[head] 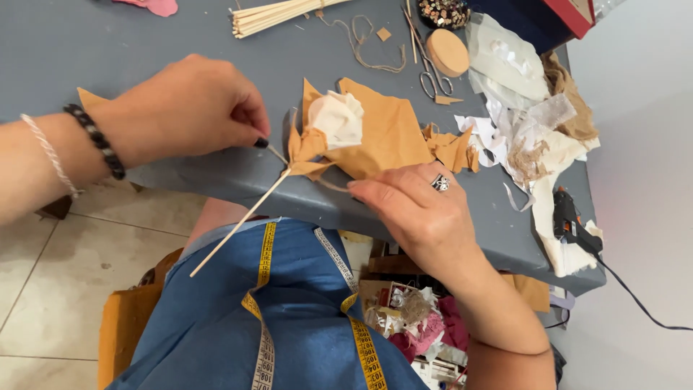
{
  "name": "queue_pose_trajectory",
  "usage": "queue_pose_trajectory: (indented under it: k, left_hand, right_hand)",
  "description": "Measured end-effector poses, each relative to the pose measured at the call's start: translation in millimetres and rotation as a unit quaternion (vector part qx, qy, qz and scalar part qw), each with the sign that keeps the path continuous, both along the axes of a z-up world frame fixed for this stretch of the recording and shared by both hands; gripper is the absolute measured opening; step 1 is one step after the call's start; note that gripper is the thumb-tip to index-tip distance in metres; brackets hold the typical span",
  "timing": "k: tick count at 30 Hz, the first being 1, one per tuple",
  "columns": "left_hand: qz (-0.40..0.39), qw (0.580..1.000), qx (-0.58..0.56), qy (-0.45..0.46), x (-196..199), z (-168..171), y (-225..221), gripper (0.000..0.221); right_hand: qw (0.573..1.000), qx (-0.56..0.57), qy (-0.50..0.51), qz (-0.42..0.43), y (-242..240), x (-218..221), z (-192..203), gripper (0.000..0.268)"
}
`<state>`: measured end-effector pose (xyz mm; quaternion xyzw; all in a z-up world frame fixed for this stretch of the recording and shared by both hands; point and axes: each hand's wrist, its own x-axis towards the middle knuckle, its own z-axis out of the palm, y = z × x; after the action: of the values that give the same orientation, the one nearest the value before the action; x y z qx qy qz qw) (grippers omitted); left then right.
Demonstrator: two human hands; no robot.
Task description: Making decorative flowers by cutting fabric petals, gluing them to a stick, and securing them with string
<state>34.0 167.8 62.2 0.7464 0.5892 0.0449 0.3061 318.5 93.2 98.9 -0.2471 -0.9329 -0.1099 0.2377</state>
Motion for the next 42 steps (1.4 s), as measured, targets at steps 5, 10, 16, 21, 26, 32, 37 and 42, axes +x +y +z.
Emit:
queue_pose_trajectory:
  k: [5,10,16,21,26,32,37,42]
  left_hand:
    - [-0.019,0.973,0.228,-0.036,1.8,-38.0,9.1,0.02]
    - [-0.036,0.981,0.188,-0.016,-8.0,-10.0,-11.2,0.021]
    - [0.028,0.995,0.002,-0.1,4.5,34.8,-32.3,0.024]
    - [0.056,0.976,-0.097,-0.185,19.2,29.4,-30.5,0.01]
    - [0.066,0.965,-0.076,-0.243,18.2,14.2,-20.8,0.012]
    - [0.026,0.927,-0.04,-0.373,15.7,1.5,-27.1,0.041]
    - [0.008,0.915,-0.053,-0.401,21.9,1.9,-37.4,0.044]
    - [0.015,0.913,-0.059,-0.404,7.7,-4.1,-30.9,0.044]
  right_hand:
    - [0.99,0.094,-0.107,-0.002,16.8,-15.8,18.1,0.013]
    - [0.992,0.061,-0.107,0.004,24.2,-28.8,37.1,0.006]
    - [0.988,-0.137,-0.058,0.033,35.5,-51.1,38.9,0.002]
    - [0.94,-0.333,0.067,0.001,39.9,-61.6,30.6,0.008]
    - [0.965,-0.208,0.157,-0.013,26.5,-46.5,20.4,0.013]
    - [0.983,-0.113,0.113,-0.093,4.3,-60.1,-50.1,0.017]
    - [0.975,-0.096,0.141,-0.145,4.9,-76.9,-66.3,0.016]
    - [0.972,-0.125,0.159,-0.123,6.1,-76.7,-62.2,0.015]
